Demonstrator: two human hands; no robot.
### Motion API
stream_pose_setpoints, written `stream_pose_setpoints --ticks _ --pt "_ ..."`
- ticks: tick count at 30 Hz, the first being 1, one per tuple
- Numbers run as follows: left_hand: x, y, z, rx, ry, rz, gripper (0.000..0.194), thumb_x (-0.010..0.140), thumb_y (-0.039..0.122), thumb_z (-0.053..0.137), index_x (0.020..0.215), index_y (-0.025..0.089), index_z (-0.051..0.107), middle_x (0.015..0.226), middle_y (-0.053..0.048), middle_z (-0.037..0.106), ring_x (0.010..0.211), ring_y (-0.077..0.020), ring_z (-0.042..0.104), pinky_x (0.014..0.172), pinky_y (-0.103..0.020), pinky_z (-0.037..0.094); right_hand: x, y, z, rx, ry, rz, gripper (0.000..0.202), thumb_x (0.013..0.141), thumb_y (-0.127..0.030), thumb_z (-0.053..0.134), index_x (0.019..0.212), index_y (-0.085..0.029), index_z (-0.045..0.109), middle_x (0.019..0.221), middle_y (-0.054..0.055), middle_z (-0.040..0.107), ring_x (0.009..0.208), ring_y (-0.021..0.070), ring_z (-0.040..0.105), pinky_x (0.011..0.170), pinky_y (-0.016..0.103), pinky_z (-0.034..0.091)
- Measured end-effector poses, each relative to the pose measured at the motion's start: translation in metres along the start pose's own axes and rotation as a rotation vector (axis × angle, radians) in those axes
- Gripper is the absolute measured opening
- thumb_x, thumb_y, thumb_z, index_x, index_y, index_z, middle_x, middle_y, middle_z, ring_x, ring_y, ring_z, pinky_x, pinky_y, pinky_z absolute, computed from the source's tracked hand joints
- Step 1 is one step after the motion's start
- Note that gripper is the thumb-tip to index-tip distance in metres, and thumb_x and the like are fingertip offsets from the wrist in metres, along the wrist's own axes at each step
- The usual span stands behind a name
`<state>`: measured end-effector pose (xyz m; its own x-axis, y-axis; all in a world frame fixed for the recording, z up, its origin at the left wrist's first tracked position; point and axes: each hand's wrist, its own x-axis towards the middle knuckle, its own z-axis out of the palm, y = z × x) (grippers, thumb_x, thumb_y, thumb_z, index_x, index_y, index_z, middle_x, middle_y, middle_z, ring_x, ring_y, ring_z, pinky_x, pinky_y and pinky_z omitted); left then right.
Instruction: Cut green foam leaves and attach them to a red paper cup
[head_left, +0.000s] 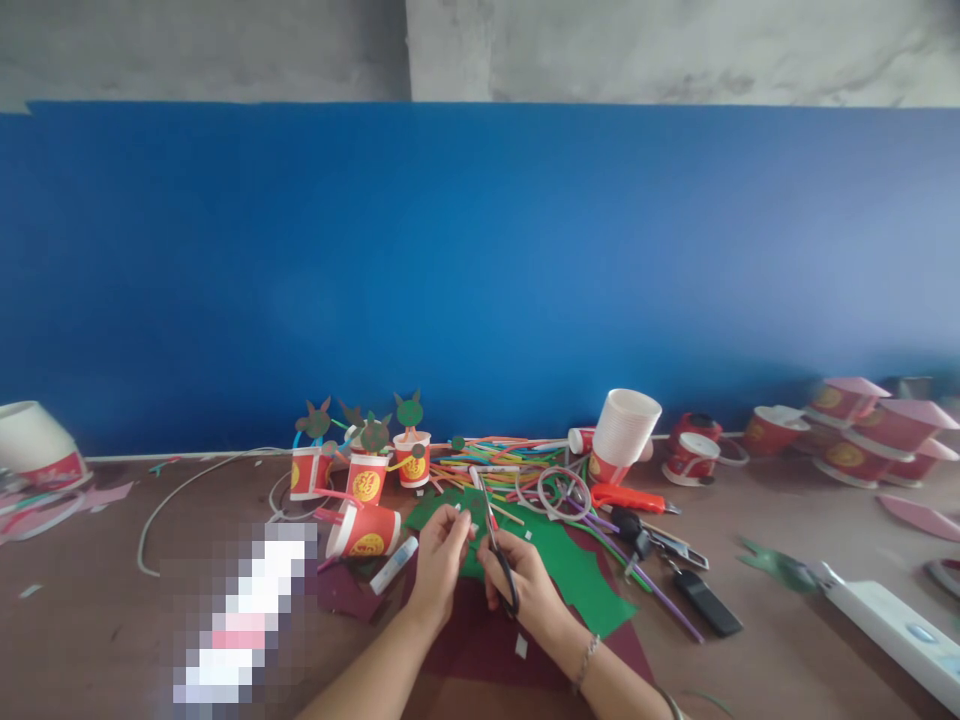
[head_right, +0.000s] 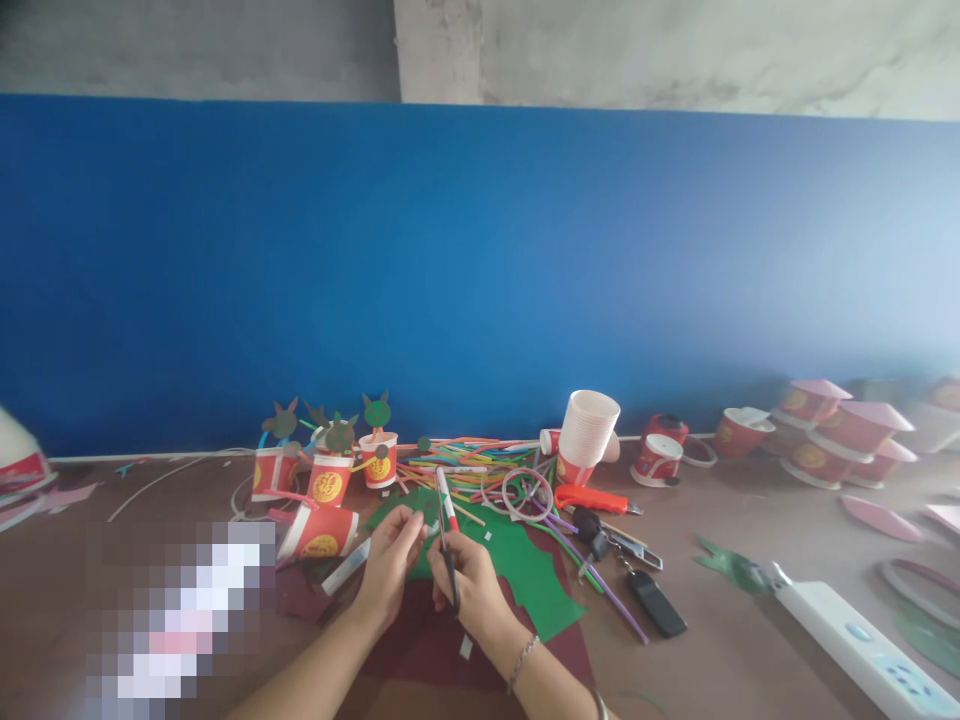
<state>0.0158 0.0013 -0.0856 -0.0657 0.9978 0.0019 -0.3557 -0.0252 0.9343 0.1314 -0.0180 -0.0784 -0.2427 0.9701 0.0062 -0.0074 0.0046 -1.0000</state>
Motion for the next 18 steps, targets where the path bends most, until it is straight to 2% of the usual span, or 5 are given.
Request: stream_pose_setpoints --ticks 6,18 --pt "0.0005 0.0013 0.0004 -0.015 0.013 -0.021 0.035 0.072 0.044 0.064 0.063 0.017 0.044 0.056 0.007 0.043 0.045 -0.0037 0.029 0.044 -0.017 0.021 -0.0011 -0.0005 0.0010 0.001 0.005 0.012 0.037 0.074 -0.052 0.059 0.068 -0.017 0.048 0.040 -0.006 0.047 0.033 0.0068 0.042 0.035 0.017 0.031" --pt "-0.0001 0.0031 0.0007 -0.019 0.049 -0.001 0.034 0.075 0.045 0.060 0.064 0.018 0.043 0.050 0.010 0.032 0.042 -0.0033 0.023 0.041 -0.016 0.018 -0.0008 -0.0034 0.0015 -0.012 -0.005 0.044 0.038 0.071 -0.053 0.060 0.068 -0.017 0.048 0.038 -0.007 0.046 0.032 0.0069 0.042 0.034 0.017 0.030"
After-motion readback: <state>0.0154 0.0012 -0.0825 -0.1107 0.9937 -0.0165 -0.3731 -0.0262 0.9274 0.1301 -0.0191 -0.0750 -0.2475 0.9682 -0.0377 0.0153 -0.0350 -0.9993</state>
